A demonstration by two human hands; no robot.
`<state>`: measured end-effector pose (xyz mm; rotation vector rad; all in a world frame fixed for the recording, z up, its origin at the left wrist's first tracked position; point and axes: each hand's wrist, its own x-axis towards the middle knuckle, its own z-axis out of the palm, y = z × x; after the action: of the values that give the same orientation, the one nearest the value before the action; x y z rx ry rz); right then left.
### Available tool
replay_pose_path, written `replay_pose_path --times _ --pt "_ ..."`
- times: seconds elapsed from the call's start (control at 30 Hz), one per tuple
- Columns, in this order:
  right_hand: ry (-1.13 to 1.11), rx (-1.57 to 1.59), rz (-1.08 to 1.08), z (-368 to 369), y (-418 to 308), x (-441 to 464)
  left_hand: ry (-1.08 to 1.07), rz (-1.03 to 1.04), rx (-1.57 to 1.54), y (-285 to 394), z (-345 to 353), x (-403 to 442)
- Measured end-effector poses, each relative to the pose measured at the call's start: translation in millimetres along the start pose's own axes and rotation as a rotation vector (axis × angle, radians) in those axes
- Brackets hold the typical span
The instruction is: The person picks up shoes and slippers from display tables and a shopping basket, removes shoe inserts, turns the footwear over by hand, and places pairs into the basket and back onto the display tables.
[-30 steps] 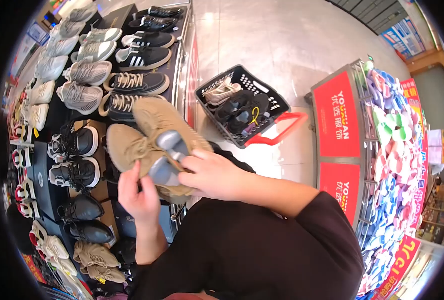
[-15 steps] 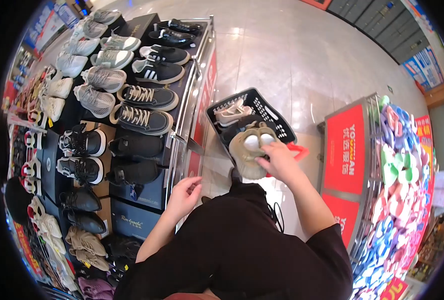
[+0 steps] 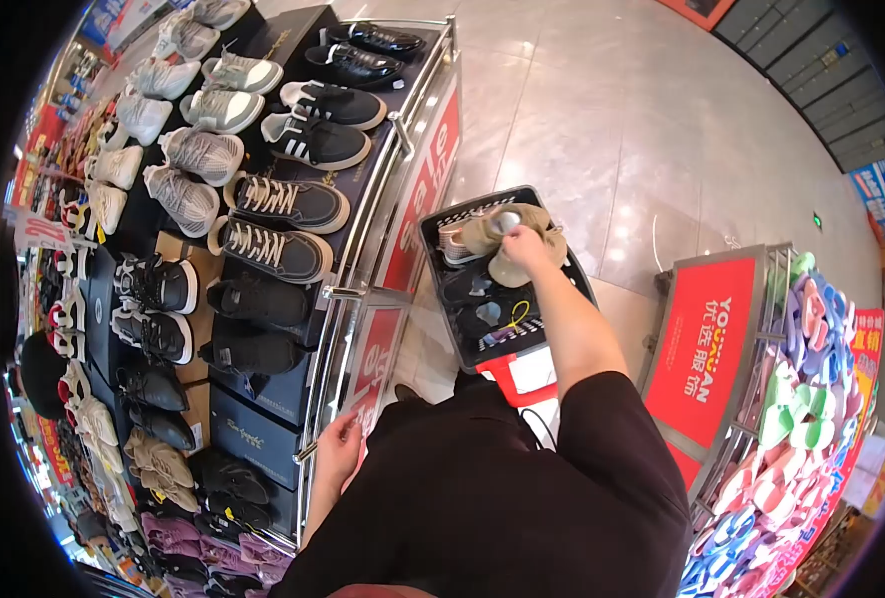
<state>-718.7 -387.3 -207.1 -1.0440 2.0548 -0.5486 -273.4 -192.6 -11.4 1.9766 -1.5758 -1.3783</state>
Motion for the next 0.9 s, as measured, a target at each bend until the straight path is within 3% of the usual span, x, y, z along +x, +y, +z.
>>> replay_pose_path --times 0.07,0.13,0.23,0.3,0.37,0.43,0.53,0.63,0.77,0.83,0.9 --pt "-0.028 0.051 -0.025 28 -9 12 0.057 -0.049 0.078 -24 6 -11" --pt "0.057 -0.178 -0.077 46 -29 12 0.058 -0.118 0.103 -31 10 -22" --pt "0.031 -0.069 -0.122 55 -42 24 0.071 -0.214 0.107 -43 15 -33" --pt "-0.037 -0.024 -0.036 52 -52 26 0.119 -0.238 0.0 -58 25 -37" --pt "0.067 -0.187 -0.129 55 -50 17 0.091 -0.246 0.014 -56 29 -40" --pt "0.008 -0.048 -0.012 58 -40 20 0.108 -0.237 -0.011 -54 30 -35" --pt "0.001 -0.096 -0.229 48 -26 5 0.092 -0.203 0.037 -33 29 -22" --pt "-0.167 -0.093 -0.343 13 -18 -46 0.073 -0.089 0.073 -13 27 0" --pt "-0.571 -0.223 -0.44 -64 -21 -146 -0.001 0.051 0.043 12 31 29" --pt "-0.537 -0.222 -0.531 -91 -8 -201 -0.042 0.089 0.046 29 31 44" --pt "-0.69 -0.408 -0.218 -114 -20 -246 -0.15 0.162 0.035 41 35 57"
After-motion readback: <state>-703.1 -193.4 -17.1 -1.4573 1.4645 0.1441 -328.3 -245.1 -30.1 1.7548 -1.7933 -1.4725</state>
